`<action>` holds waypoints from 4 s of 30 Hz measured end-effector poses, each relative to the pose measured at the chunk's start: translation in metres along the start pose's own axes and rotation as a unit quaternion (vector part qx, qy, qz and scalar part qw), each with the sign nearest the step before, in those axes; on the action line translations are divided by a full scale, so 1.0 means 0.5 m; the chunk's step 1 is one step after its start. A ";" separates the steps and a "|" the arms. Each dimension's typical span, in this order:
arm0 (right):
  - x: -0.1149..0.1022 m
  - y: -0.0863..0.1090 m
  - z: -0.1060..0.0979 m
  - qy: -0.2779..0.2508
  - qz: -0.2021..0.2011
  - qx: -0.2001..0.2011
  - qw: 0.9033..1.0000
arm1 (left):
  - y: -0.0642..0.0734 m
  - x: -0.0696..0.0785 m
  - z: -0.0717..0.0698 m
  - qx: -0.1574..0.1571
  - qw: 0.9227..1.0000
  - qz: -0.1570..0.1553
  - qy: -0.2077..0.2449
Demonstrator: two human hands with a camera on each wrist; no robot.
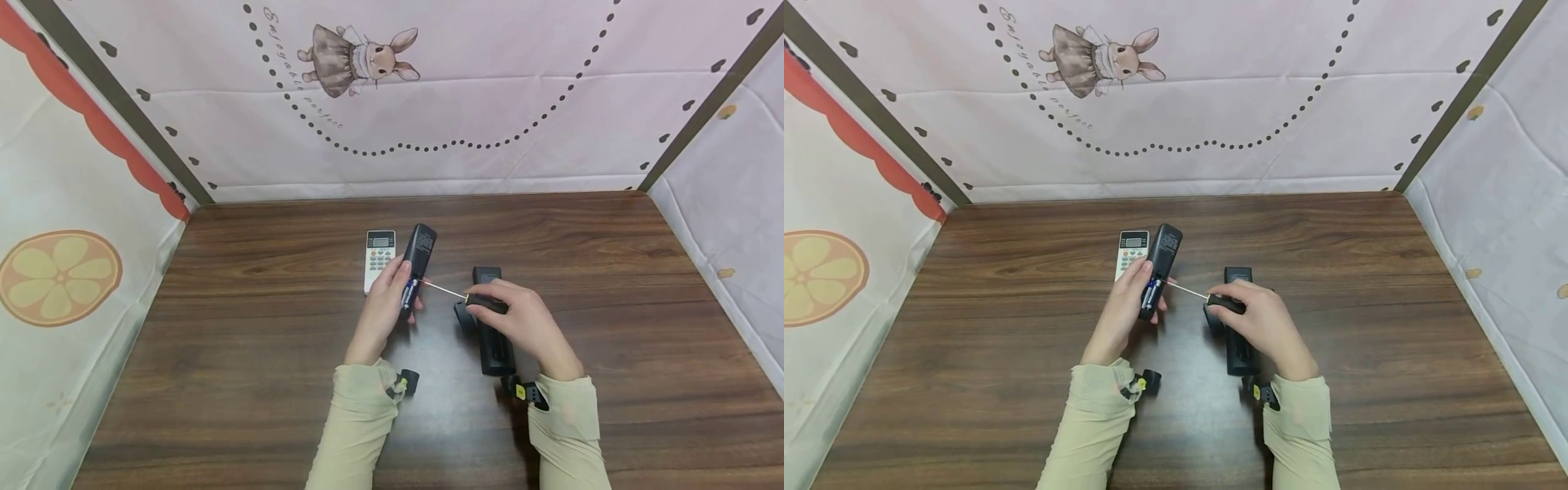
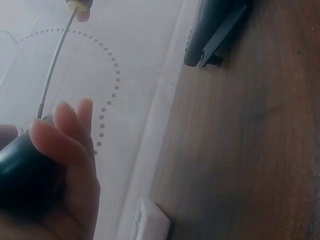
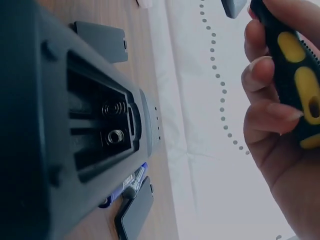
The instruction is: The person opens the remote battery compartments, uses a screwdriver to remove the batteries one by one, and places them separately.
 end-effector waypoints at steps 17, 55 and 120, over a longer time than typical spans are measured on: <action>-0.059 0.009 -0.028 0.150 -0.089 0.104 0.979 | -0.031 -0.063 -0.014 0.023 0.996 0.015 -0.083; -0.033 0.016 -0.052 -0.056 -0.033 -0.055 0.996 | 0.007 -0.020 -0.036 -0.210 0.972 -0.061 0.087; -0.017 0.009 -0.038 -0.133 -0.005 -0.041 0.990 | -0.024 -0.046 -0.040 -0.136 0.960 -0.009 0.246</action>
Point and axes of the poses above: each hand's wrist, its own y-axis away from the middle knuckle, its own z-axis out of the palm, x = y × z, the point moved 2 cm from there along -y, towards the middle knuckle, and after that the axes turned 11 degrees about y, right-handed, at the moved point
